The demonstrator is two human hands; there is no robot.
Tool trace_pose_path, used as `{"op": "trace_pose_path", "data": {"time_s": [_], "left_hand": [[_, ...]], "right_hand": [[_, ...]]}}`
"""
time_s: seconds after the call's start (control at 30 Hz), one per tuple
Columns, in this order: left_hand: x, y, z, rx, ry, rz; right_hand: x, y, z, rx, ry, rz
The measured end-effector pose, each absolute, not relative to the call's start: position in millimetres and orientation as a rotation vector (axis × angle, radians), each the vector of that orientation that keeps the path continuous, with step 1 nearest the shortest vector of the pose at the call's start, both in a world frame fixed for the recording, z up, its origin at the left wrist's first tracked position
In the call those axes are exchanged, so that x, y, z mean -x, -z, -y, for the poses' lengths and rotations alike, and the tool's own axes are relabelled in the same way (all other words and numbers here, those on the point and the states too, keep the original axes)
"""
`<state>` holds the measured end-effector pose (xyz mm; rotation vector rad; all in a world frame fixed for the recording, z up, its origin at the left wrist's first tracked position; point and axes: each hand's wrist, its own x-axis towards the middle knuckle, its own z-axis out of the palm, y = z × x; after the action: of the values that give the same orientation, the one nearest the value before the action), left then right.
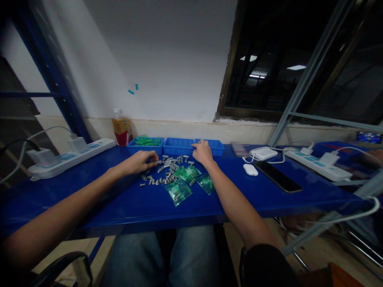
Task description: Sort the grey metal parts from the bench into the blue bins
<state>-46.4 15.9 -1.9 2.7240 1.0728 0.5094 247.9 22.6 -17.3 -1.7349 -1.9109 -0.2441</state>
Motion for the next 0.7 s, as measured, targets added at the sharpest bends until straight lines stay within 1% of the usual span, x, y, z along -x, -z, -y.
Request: {"op": "trace_pose_path", "data": {"time_s": [0.2, 0.27, 0.4, 0.47, 0.6, 0.7], "left_hand": [[33, 0, -5, -2.768, -0.797, -0.956], [29, -1, -1, -2.766, -0.895, -0.936], [22, -4, 8, -2.713, -1.063, -0.944], [20, -5, 12, -2.692, -1.131, -0.924], [17, -5, 15, -2.642, -1.174, -0.888], [16, -5, 15, -2.488, -1.130, -0.932]], "right_hand": [[-233, 3, -8, 1.544, 0.305, 1.838], [-220, -4, 0, 1.420, 0.172, 1.855], [-188, -8, 15, 1.200, -0.351, 2.006], [-176, -6, 19, 1.126, -0.513, 2.073], [-165, 0, 23, 1.076, -0.700, 2.010], [-165, 0, 24, 1.032, -0.657, 1.930]]}}
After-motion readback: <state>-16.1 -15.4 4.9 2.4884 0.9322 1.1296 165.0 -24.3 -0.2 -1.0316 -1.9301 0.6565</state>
